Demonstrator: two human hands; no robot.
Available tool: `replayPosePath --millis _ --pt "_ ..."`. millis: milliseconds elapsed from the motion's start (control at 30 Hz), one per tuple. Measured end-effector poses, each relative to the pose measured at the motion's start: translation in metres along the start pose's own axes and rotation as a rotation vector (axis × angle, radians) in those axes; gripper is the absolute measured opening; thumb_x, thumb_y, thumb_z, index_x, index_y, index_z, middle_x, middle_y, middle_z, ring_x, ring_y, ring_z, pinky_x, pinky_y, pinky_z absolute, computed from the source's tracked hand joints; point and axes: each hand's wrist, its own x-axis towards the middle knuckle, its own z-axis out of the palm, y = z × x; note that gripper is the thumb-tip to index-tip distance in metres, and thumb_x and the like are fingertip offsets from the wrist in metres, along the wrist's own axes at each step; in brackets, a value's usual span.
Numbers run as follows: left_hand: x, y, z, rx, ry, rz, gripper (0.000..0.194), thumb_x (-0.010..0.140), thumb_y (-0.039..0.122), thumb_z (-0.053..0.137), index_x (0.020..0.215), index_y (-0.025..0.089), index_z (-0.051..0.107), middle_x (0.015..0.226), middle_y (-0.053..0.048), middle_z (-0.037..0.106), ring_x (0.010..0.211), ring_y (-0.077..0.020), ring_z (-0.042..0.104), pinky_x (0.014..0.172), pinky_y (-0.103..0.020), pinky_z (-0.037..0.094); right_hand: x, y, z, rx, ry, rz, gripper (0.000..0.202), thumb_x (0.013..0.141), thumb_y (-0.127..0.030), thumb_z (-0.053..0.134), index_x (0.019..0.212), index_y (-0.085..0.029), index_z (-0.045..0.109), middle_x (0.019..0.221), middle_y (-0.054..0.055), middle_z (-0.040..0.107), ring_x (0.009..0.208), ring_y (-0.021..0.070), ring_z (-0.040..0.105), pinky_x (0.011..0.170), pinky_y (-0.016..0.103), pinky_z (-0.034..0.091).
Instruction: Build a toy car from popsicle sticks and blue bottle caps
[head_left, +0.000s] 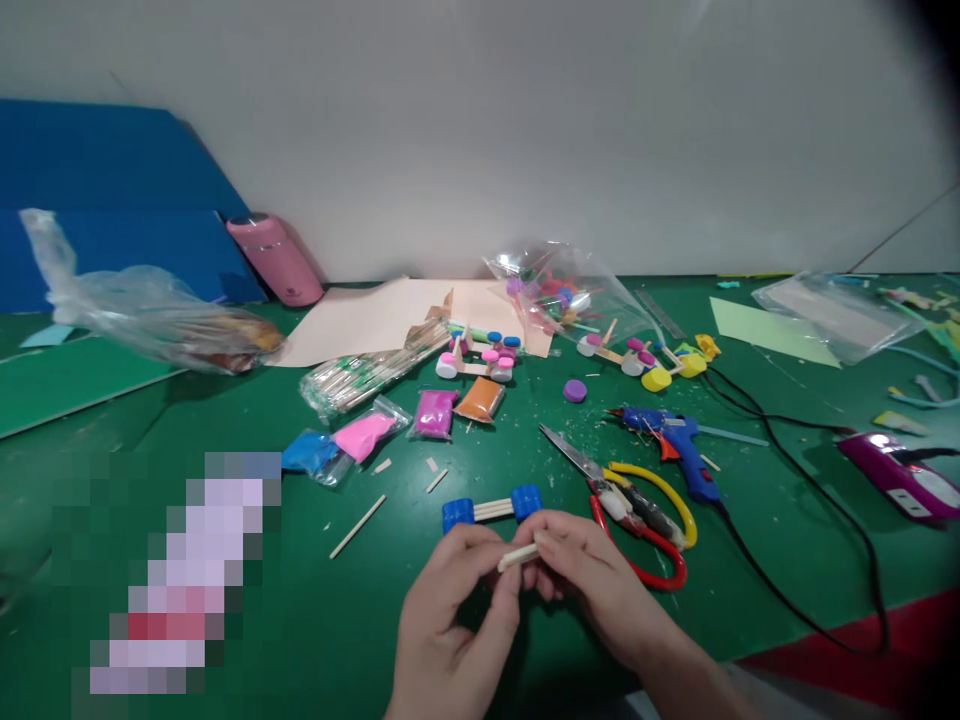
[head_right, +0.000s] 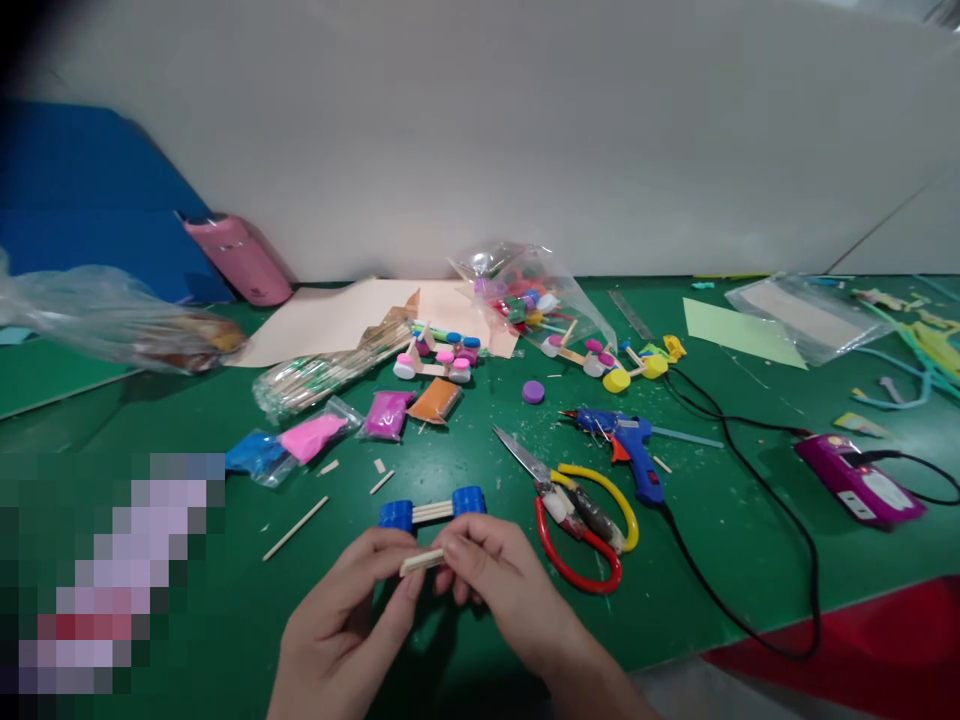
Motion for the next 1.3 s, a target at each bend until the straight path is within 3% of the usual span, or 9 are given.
replayPosePath --millis 233,700,1300 --pt "-0.0027 -0.0059 0.0011 0.153 0.011 0.139 0.020 0.072 0.006 0.056 0.085 0.019 0.065 0.075 -0.002 0.058 0.068 -0.0113 0.058 0.060 -0.019 0.047 0.0008 0.0024 0.0024 0.137 0.025 0.090 0.026 0.076 -0.039 0.057 0.068 -0.014 0.054 0.055 -0.003 0.051 0.046 0.0055 0.038 0.046 0.019 0.024" --pt "-0.0009 -0.0072 -0.0019 0.264 0.004 0.271 0.019 0.069 0.005 0.056 0.081 0.017 0.065 0.069 -0.003 0.059 0.060 -0.0126 0.059 0.054 -0.021 0.049 -0.0011 0.0066 0.0021 0.149 -0.029 0.094 0.022 0.078 -0.034 0.056 0.069 -0.014 0.055 0.054 -0.004 0.047 0.048 0.0060 0.037 0.047 0.019 0.024" --pt "-0.0020 -0.0055 -0.0029 0.255 0.004 0.252 0.019 0.069 0.007 0.057 0.080 0.020 0.067 0.068 -0.003 0.061 0.059 -0.0134 0.059 0.057 -0.023 0.049 -0.0016 0.0097 0.0027 0.164 -0.048 0.070 0.022 0.078 -0.032 0.055 0.069 -0.013 0.054 0.055 -0.004 0.045 0.048 0.0058 0.035 0.048 0.020 0.023"
